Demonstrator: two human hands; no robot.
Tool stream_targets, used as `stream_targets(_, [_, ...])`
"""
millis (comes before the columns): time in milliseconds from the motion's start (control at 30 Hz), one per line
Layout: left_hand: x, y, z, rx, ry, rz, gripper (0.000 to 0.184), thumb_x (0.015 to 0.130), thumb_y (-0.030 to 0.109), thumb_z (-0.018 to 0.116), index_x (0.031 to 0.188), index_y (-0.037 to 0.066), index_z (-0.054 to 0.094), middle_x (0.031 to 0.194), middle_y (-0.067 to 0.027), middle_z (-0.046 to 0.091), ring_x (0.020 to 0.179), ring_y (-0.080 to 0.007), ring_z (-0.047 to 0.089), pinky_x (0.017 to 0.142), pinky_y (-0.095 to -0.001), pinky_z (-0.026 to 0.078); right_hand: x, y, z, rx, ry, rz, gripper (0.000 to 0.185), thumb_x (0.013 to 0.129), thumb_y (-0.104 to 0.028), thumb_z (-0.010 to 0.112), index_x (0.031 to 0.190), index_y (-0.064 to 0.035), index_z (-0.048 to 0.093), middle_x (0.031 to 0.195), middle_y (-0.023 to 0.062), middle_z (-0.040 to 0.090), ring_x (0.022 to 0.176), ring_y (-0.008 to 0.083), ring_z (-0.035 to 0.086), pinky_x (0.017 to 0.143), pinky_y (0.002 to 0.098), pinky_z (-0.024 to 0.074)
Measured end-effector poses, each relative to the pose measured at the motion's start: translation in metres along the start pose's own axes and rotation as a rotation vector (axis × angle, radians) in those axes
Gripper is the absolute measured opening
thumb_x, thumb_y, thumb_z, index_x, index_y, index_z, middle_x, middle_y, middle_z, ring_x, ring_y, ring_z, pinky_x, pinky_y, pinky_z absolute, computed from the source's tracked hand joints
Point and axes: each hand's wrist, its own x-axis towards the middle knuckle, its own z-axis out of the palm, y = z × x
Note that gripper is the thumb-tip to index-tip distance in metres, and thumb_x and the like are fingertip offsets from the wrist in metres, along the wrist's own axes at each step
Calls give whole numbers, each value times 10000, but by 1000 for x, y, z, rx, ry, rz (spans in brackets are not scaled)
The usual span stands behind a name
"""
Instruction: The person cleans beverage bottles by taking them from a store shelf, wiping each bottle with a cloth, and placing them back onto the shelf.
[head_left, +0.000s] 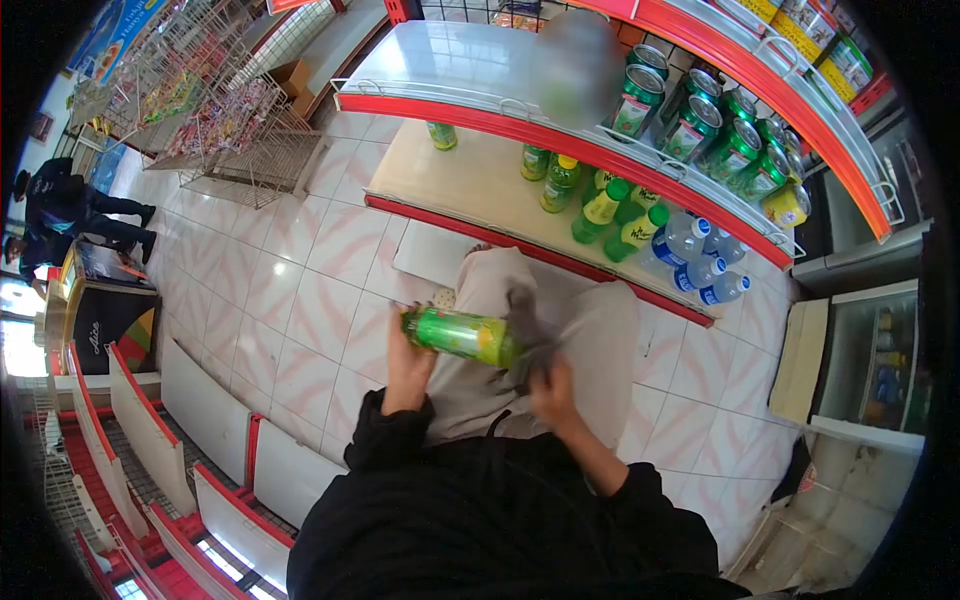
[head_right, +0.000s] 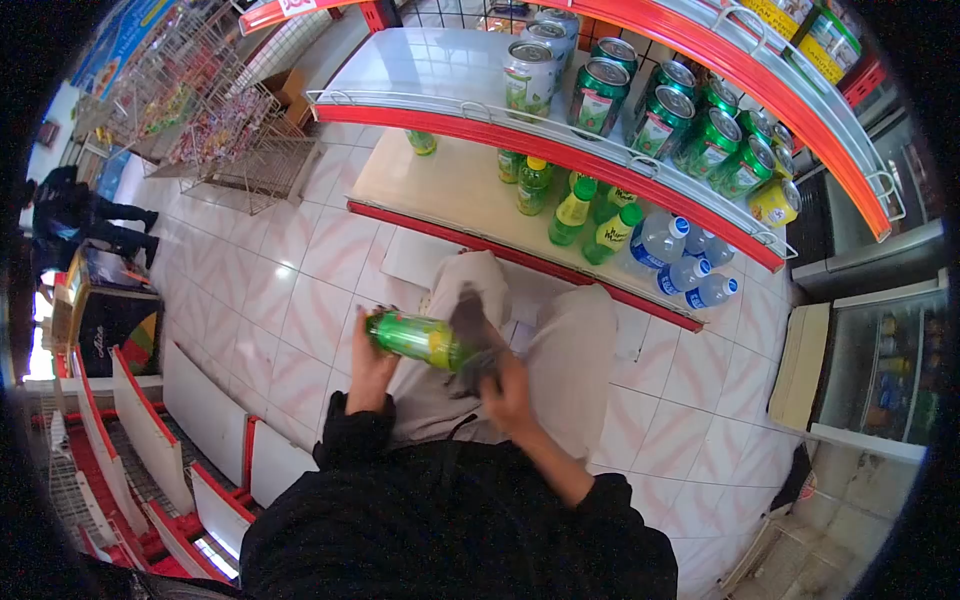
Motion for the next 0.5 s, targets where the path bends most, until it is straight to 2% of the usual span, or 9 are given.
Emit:
stream_targets(67, [-4, -18, 1, -15, -41, -61, 205, 854, 260, 463, 783, 73, 509, 790, -57, 564, 782, -197, 546, 741, -340, 451, -1, -8, 9, -43, 49, -242, 347, 844, -169, 417, 1118, 42, 438, 1028, 128, 523, 952, 186, 477, 852, 297, 357])
stream_targets(100, [-6, -24, 7, -26, -83, -126, 174, 844, 233, 465, 787, 74, 509, 795, -58, 566, 781, -195, 546, 747, -338, 449, 0, -10, 10, 41, 90, -215, 370, 844, -169, 414, 1149, 40, 412, 1066, 136, 503, 993, 193, 456, 879, 298, 334])
stream_targets(167, [-11, -29, 17, -14, -54, -127, 159, 838, 217, 464, 787, 74, 509, 794, -59, 565, 776, -193, 546, 748, -335, 447, 0, -12, 10, 206, 172, -152, 424, 843, -170, 408, 1212, 34, 361, 1142, 151, 463, 1074, 206, 413, 933, 301, 286])
stream_targets(200, [-18, -28, 25, 4, -23, -135, 143, 831, 202, 462, 787, 74, 510, 792, -59, 564, 772, -191, 545, 750, -331, 445, -1, -10, 7, 203, 169, -147, 424, 843, -170, 408, 1212, 34, 361, 1142, 151, 463, 1074, 206, 413, 933, 301, 286])
stream_targets(300, [-20, -26, 34, 19, -18, -108, 126, 821, 185, 463, 788, 73, 511, 791, -62, 563, 769, -192, 545, 754, -327, 442, -2, 10, -7, 223, 132, 86, 377, 850, -159, 408, 1174, 33, 397, 1111, 143, 484, 1028, 203, 439, 907, 302, 311])
stream_targets(433, [-19, -21, 37, -9, -97, -41, 121, 811, 182, 471, 788, 70, 512, 790, -66, 563, 774, -197, 546, 760, -326, 440, -9, 44, -11, 336, 59, 221, 308, 860, -130, 389, 1112, 39, 440, 1050, 126, 516, 976, 191, 462, 869, 299, 339])
stream_targets(500, [-20, -19, 37, -42, -162, -41, 120, 804, 180, 473, 785, 68, 513, 790, -68, 565, 782, -198, 545, 761, -329, 441, -13, 35, -14, 309, 70, 187, 318, 874, -157, 390, 1125, 34, 433, 1063, 112, 507, 979, 185, 460, 870, 291, 338])
